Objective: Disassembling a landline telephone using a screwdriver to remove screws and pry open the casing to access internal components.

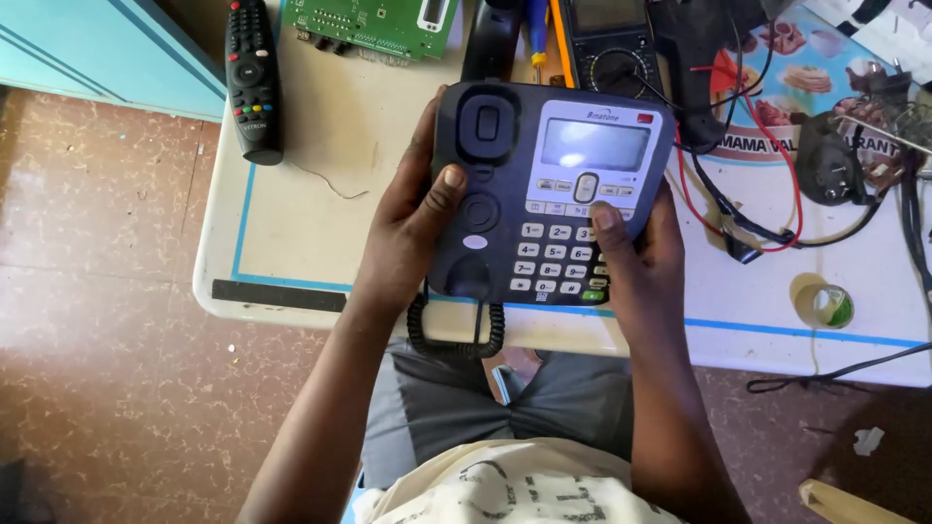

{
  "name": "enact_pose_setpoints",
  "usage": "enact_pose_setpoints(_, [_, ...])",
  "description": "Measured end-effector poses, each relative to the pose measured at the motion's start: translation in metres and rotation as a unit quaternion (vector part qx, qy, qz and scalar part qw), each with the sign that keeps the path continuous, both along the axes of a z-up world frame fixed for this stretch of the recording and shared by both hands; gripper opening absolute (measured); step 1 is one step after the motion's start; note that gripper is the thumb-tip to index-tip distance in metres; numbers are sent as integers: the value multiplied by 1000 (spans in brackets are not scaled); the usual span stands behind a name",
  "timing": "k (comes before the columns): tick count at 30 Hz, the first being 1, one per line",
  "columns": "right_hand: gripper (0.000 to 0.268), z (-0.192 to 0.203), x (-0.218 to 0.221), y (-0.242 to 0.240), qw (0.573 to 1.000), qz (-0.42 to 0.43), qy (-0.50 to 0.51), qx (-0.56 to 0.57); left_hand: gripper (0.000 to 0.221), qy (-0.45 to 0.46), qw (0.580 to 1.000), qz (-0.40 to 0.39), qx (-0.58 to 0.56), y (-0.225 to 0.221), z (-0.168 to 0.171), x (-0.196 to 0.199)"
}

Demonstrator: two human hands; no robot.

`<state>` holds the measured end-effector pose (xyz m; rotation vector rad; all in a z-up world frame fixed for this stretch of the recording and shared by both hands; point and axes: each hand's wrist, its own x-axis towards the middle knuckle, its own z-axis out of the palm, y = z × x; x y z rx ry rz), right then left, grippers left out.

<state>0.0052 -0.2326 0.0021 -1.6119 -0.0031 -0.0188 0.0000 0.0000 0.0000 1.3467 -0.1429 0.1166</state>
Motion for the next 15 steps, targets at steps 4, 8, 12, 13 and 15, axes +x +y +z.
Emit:
enact_pose_setpoints(4, [61, 0, 1, -3, 1000, -1, -2, 20, 56, -104, 947, 103, 287, 35, 15, -50])
enact_pose_setpoints(8, [65, -8, 8, -10, 999, 0, 21, 34, 33, 20, 978, -149, -145, 107, -79, -126])
enact_pose_setpoints(12, [63, -4, 9, -2, 999, 16, 19, 47, 46, 460, 882, -67, -76, 134, -276, -227])
enact_pose_setpoints(13, [63, -6, 9, -2, 998, 15, 19, 51, 46, 460, 882, -65, -72, 139, -306, -240])
enact_pose_setpoints(15, [67, -10, 11, -6, 999, 13, 24, 43, 42, 466, 881, -66, -56, 133, -362, -268])
